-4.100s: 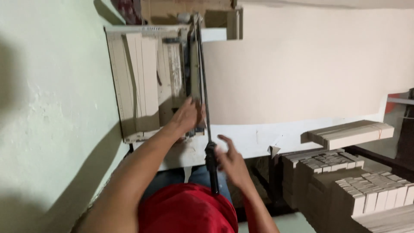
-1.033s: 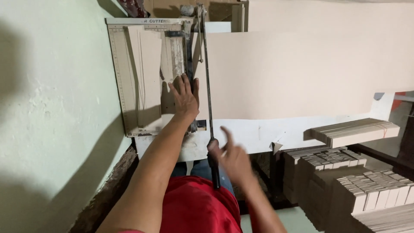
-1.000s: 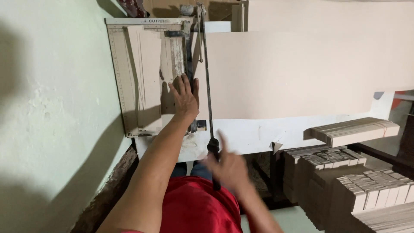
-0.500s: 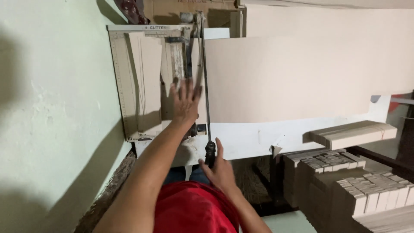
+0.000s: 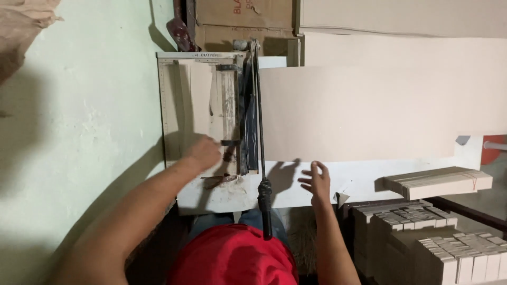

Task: The person uses a manual paper cutter to slice a large sheet of white paper into smaller rectangular pieces. They repeatedly align the paper against the guide, pull down the cutting lever, and remove the cut sections.

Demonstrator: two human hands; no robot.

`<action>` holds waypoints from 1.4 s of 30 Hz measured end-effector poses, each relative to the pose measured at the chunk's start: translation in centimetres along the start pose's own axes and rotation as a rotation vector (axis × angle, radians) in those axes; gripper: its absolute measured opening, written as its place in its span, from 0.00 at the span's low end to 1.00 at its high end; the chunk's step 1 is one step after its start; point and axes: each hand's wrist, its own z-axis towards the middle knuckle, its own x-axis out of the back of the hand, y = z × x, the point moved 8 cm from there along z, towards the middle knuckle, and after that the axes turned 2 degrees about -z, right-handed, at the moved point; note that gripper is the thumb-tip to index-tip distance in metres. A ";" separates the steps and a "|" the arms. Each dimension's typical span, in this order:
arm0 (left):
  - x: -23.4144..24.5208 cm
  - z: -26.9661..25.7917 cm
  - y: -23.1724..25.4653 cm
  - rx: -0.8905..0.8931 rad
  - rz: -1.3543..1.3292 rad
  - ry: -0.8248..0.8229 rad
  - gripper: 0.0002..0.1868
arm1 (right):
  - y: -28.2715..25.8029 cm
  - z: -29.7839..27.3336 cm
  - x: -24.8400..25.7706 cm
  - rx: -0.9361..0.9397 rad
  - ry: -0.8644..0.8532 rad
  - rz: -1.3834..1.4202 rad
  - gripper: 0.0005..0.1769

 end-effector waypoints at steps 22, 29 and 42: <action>9.8 2.4 -8.0 0.858 -0.469 0.199 0.45 | 4.9 6.5 -1.0 -0.021 -0.041 0.425 0.17; 3.8 9.0 -2.7 0.740 -0.541 -0.231 0.62 | 4.7 7.4 -1.0 -0.002 -0.040 0.401 0.14; 1.3 10.1 -2.8 0.783 -0.343 -0.322 0.59 | -0.4 -13.3 -12.8 0.213 -0.317 -1.062 0.49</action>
